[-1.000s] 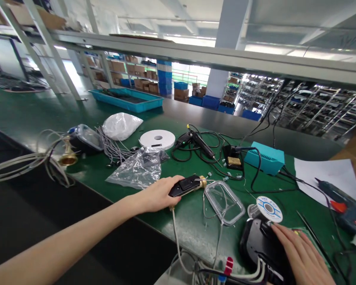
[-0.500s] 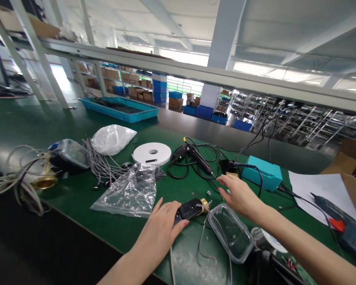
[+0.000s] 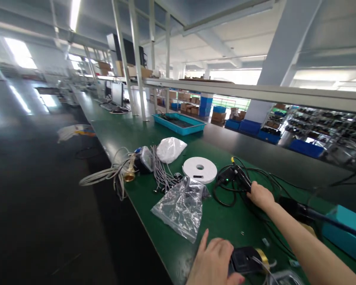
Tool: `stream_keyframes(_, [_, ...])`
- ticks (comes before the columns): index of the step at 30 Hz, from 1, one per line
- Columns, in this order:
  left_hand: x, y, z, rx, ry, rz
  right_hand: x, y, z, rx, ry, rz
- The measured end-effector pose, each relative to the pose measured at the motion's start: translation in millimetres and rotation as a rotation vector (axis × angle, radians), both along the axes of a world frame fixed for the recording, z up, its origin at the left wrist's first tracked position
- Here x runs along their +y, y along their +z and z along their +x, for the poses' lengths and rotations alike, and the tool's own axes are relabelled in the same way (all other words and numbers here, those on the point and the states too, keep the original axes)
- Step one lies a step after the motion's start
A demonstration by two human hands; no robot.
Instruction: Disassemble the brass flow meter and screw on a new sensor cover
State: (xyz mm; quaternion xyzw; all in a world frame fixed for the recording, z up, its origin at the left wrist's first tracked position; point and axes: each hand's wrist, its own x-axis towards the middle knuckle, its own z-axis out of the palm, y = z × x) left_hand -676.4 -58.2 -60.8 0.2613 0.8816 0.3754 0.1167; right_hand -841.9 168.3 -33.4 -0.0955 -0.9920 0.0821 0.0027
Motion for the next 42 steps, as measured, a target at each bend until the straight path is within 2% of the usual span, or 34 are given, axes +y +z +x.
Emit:
stream_keyframes(3, [1.7, -11.0, -2.3, 0.025, 0.016, 0.019, 0.3, 7.2, -6.6, 0.017, -0.026, -0.089])
stream_keyframes(5, [0.1, -10.4, -0.3, 0.036, 0.023, 0.044, -0.1, 18.8, -5.4, 0.039, -0.053, -0.191])
stream_keyframes(10, [-6.8, 1.9, 6.8, 0.049, 0.016, 0.152, -8.6, 66.1, 20.8, 0.088, -0.022, -0.606])
stream_keyframes(12, [-8.8, 5.1, 8.0, 0.063, 0.022, 0.183, -13.9, 89.6, 38.9, 0.144, 0.034, -0.869])
stream_keyframes(14, [-10.5, 7.5, 7.9, 0.071, 0.025, 0.189, -18.2, 113.3, 58.3, 0.216, 0.111, -1.383])
stream_keyframes(16, [-12.5, 9.8, 6.9, 0.091, -0.007, 0.189, -20.9, 134.8, 77.0, 0.236, 0.183, -1.643])
stream_keyframes(17, [-13.6, 10.8, 6.1, 0.110, -0.030, 0.188, -21.8, 144.1, 85.7, 0.242, 0.214, -1.681])
stream_keyframes(20, [-16.2, 13.0, 3.8, 0.159, -0.106, 0.161, -24.2, 164.2, 107.9, 0.299, 0.227, -1.594])
stream_keyframes(22, [-16.9, 13.9, 3.4, 0.185, -0.143, 0.135, -26.2, 170.7, 118.6, 0.336, 0.270, -1.586])
stream_keyframes(24, [-16.7, 14.5, 3.9, 0.197, -0.161, 0.114, -28.3, 172.5, 125.7, 0.344, 0.369, -1.660])
stream_keyframes(26, [-16.1, 15.0, 4.7, 0.197, -0.162, 0.104, -30.6, 171.0, 130.0, 0.315, 0.434, -1.713])
stream_keyframes(31, [-15.5, 15.5, 4.9, 0.192, -0.162, 0.098, -39.0, 162.6, 136.5, 0.292, 0.431, -1.665])
stream_keyframes(36, [-14.8, 15.3, 2.7, 0.167, -0.142, 0.107, -61.2, 153.2, 147.6, 0.403, 0.440, -1.558])
stream_keyframes(42, [-15.3, 9.9, 1.8, 0.140, -0.128, 0.155, -93.7, 135.4, 166.5, 0.630, 0.428, -1.581])
